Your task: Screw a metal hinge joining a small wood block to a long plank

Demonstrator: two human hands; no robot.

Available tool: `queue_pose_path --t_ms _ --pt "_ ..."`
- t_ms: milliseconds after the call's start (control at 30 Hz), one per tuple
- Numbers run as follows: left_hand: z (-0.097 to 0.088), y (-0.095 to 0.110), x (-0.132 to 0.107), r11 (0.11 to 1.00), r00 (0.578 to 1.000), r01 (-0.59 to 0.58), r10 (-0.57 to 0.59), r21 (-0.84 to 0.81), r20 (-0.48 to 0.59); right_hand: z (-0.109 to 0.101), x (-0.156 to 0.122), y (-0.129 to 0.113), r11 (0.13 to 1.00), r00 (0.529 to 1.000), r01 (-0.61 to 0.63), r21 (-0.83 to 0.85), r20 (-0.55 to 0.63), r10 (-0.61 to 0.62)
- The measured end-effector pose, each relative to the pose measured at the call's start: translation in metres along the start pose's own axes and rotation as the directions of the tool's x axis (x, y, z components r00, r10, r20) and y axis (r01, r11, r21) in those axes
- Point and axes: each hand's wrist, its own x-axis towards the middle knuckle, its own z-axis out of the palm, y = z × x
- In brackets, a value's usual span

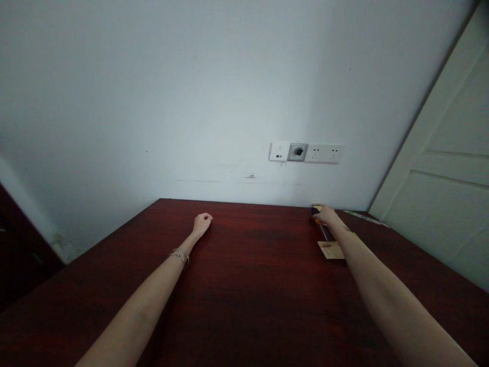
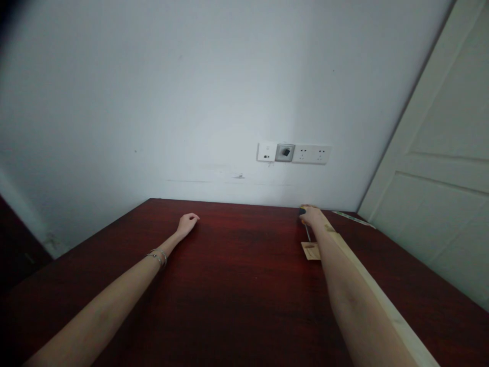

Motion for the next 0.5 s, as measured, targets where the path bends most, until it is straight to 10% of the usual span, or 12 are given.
queue_pose_path --t_ms 500 --pt "0.003 -0.005 0.002 1.000 1.000 -0.017 0.017 0.017 0.009 0.020 0.025 0.024 0.993 0.982 0.016 -0.117 0.186 0.006"
